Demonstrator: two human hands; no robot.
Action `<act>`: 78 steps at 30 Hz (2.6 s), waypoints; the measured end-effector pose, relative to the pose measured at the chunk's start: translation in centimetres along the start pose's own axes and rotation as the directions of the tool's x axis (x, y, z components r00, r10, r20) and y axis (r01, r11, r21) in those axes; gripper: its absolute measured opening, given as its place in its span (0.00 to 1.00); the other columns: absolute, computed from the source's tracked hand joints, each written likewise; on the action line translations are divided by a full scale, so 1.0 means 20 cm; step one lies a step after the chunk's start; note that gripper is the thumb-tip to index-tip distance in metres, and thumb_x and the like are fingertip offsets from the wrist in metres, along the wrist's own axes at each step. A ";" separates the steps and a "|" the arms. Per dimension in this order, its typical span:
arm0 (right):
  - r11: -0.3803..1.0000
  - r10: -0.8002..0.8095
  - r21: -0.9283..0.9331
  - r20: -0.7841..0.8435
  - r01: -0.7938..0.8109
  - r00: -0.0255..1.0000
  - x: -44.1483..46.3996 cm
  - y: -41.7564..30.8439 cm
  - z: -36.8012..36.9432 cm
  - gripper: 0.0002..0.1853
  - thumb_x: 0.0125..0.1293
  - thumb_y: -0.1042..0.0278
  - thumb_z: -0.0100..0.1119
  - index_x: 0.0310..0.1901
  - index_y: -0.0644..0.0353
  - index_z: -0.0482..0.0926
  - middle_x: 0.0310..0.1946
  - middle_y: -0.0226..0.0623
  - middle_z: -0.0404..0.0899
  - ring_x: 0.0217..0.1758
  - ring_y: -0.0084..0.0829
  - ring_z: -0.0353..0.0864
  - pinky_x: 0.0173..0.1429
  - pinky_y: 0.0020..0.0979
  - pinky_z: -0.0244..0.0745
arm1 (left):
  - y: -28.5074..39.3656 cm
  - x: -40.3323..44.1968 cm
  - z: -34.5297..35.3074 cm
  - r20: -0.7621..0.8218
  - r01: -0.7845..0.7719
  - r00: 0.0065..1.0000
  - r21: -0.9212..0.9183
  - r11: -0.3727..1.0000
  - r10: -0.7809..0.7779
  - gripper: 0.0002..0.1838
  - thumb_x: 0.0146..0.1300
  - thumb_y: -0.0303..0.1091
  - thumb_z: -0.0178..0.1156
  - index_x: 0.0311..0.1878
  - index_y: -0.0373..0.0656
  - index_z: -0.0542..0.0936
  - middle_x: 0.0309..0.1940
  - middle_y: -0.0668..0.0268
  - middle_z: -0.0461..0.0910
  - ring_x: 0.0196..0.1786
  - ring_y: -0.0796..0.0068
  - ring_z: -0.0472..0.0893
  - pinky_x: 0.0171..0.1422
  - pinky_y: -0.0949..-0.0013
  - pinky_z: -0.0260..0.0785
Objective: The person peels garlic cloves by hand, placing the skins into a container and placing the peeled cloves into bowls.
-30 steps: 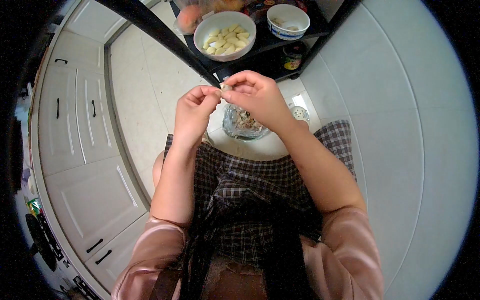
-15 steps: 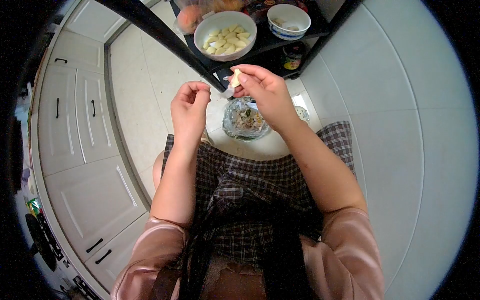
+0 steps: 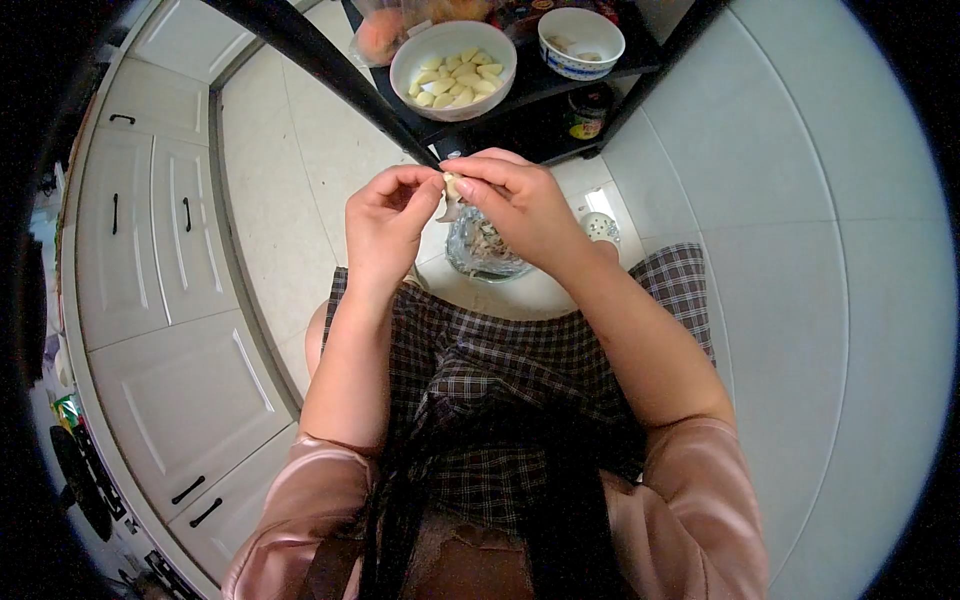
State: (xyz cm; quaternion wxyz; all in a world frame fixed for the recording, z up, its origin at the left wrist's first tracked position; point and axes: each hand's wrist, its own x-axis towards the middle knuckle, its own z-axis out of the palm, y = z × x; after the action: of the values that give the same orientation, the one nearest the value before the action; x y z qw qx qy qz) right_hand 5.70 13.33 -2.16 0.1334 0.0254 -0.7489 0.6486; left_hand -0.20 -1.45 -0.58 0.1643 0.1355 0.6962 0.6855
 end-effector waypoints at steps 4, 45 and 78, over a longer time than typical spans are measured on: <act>0.995 0.014 0.104 -0.032 -0.011 0.999 0.00 -0.01 0.02 0.11 0.64 0.73 0.54 0.46 0.67 0.78 0.39 0.36 0.76 0.41 0.23 0.75 0.45 0.22 0.71 | 0.00 0.01 0.01 -0.010 0.058 0.998 -0.025 0.998 -0.058 0.05 0.58 0.27 0.59 0.33 0.33 0.77 0.26 0.71 0.77 0.28 0.87 0.73 0.34 0.83 0.66; 0.772 0.348 0.532 0.106 -0.349 0.931 0.01 0.04 0.03 0.14 0.69 0.64 0.48 0.46 0.68 0.74 0.37 0.36 0.78 0.35 0.21 0.76 0.42 0.24 0.73 | 0.00 -0.02 0.03 0.123 0.078 0.990 -0.091 0.993 -0.066 0.06 0.61 0.29 0.55 0.36 0.36 0.76 0.27 0.72 0.75 0.29 0.88 0.70 0.34 0.82 0.62; 0.733 0.374 0.611 0.006 -0.300 0.927 0.05 0.04 -0.01 0.13 0.67 0.65 0.53 0.44 0.67 0.77 0.30 0.32 0.78 0.31 0.18 0.75 0.39 0.21 0.73 | 0.00 0.01 0.02 0.051 -0.177 0.984 0.235 0.956 0.170 0.07 0.56 0.27 0.63 0.37 0.36 0.82 0.29 0.62 0.81 0.30 0.78 0.78 0.35 0.77 0.70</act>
State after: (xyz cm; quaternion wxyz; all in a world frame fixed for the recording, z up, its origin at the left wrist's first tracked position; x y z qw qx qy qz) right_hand 4.64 13.82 -2.63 0.0422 -0.1081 -0.4866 0.8659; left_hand -0.13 -1.05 -0.61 0.0966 0.2253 0.7564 0.6065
